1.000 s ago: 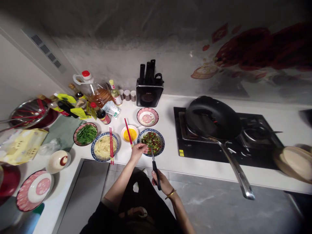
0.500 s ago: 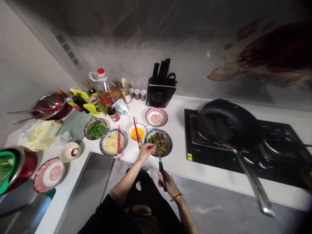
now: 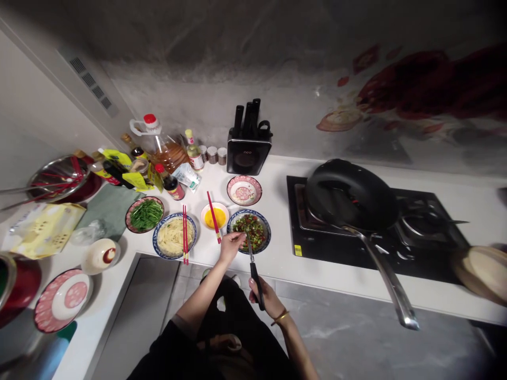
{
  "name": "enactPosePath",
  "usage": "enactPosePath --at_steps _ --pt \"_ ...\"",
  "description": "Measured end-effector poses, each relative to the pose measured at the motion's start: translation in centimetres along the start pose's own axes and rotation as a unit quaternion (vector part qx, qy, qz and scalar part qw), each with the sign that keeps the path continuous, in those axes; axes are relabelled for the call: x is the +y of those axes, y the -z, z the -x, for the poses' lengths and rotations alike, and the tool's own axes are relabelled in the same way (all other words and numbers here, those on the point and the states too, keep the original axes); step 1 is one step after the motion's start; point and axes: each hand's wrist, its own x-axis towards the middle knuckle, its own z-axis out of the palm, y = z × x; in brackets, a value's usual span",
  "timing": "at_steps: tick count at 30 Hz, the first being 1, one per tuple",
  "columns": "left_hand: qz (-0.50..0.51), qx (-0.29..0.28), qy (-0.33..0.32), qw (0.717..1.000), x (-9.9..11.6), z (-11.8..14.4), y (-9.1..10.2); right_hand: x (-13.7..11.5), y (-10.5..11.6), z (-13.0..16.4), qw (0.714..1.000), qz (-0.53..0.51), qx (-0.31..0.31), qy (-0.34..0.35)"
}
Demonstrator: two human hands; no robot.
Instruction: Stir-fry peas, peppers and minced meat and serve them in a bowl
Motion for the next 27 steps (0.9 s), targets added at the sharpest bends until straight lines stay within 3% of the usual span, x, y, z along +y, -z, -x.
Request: enactPosePath --at_steps 7,13,21,27 --pt "0.008 -0.02 0.01 1.0 -0.3 -0.1 0.0 -0.1 -0.1 -0.4 0.999 -0.02 0.022 -0.018" --pt "-0.011 -0.077 0.005 0.997 -0.3 -0.4 1.3 -0.4 0.0 -0.5 0.999 -0.003 0.046 -0.019" --pt "0.011 -0.013 -0.001 1.0 -0.3 -1.0 1.6 0.0 0.1 -0.4 0.999 -0.01 0.035 -0.019" --pt "0.01 -0.028 0.015 0.999 -0.1 -0.5 1.4 -0.4 -0.1 -0.1 1.0 0.007 0.011 -0.012"
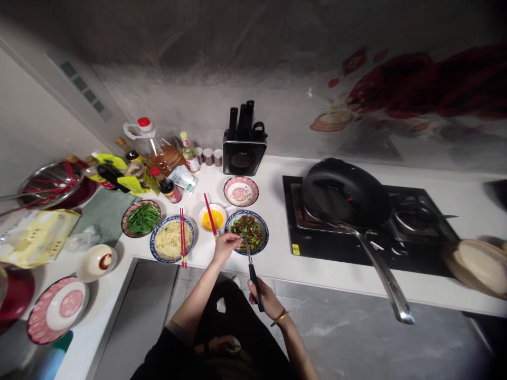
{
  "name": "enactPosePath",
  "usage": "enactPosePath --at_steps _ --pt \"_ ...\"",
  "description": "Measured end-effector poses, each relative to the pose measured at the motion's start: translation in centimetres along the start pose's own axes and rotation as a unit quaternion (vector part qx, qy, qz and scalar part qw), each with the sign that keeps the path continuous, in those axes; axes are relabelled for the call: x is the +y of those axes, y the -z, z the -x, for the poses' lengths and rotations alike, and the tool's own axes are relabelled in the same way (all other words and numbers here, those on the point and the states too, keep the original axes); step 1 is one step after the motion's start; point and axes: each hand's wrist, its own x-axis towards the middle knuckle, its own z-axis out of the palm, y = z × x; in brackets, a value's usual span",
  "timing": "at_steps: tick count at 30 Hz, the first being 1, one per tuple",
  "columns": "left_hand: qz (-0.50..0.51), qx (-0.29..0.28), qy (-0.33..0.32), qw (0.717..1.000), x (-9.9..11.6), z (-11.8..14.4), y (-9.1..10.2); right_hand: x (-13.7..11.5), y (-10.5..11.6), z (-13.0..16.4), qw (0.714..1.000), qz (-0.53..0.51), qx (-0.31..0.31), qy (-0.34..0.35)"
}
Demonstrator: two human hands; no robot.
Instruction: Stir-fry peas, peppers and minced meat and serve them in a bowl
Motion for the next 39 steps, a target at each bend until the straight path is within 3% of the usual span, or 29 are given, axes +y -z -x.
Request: enactPosePath --at_steps 5,12,19,31,39 --pt "0.0 0.005 0.008 1.0 0.2 0.1 -0.1 0.1 -0.3 -0.5 0.999 0.005 0.03 -0.027" --pt "-0.006 0.016 -0.007 1.0 0.5 0.1 -0.1 -0.1 -0.2 0.1 1.0 0.017 0.001 0.002" --pt "0.007 0.005 0.011 1.0 0.4 0.4 -0.5 -0.7 -0.6 0.0 0.999 0.011 0.034 -0.016" --pt "-0.022 0.005 0.014 1.0 0.3 0.0 -0.8 -0.3 -0.4 0.4 1.0 -0.003 0.018 -0.019" --pt "0.009 0.109 -0.041 0.993 0.2 0.2 0.1 0.2 -0.1 0.2 0.999 -0.003 0.034 -0.007"
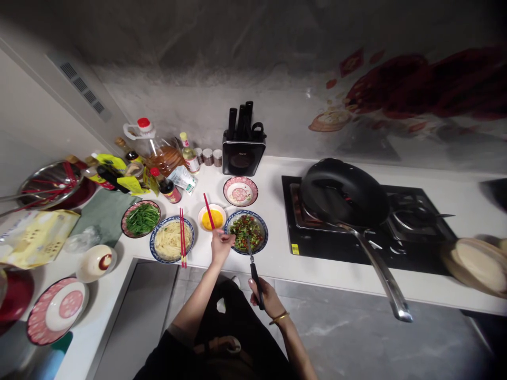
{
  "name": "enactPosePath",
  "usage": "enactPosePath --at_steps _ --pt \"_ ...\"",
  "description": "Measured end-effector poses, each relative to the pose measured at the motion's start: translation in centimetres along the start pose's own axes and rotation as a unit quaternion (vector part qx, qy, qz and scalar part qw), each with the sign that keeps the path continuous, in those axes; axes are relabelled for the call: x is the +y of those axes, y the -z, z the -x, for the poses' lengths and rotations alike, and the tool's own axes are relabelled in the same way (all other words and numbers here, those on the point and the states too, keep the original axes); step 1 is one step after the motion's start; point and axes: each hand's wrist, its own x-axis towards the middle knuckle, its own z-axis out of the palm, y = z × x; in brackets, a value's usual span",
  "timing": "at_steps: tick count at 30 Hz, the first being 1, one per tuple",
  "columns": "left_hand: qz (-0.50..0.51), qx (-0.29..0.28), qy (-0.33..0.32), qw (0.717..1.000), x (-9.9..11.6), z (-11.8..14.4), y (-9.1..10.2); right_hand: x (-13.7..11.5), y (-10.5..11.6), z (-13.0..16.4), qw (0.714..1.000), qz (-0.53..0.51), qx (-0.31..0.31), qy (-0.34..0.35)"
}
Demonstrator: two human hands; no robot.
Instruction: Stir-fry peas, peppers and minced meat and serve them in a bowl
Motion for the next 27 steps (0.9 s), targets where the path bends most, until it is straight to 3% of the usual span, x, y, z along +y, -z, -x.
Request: enactPosePath --at_steps 6,9,14,17,21,24,27 --pt "0.13 -0.053 0.081 0.987 3.1 0.7 0.0 -0.2 0.1 -0.3 1.0 0.019 0.016 -0.011" --pt "0.181 -0.083 0.108 0.974 4.6 1.3 0.2 -0.3 0.1 -0.2 1.0 0.007 0.002 0.02" --pt "0.206 -0.123 0.091 0.966 6.2 2.4 0.7 -1.3 0.5 0.7 0.995 -0.047 -0.041 0.08" --pt "0.197 -0.132 0.077 0.968 7.6 3.7 1.2 -2.2 0.7 1.2 0.984 -0.064 -0.101 0.134" --pt "0.199 -0.107 0.045 0.973 10.5 6.3 2.3 -3.2 0.2 0.7 0.974 -0.063 -0.151 0.158" --pt "0.203 -0.064 -0.002 0.977 12.6 8.5 4.3 -4.6 -1.1 -0.3 0.964 -0.021 -0.204 0.167" --pt "0.26 -0.015 -0.053 0.964 14.2 10.4 7.5 -7.0 -3.7 -1.4 0.956 0.1 -0.178 0.212"
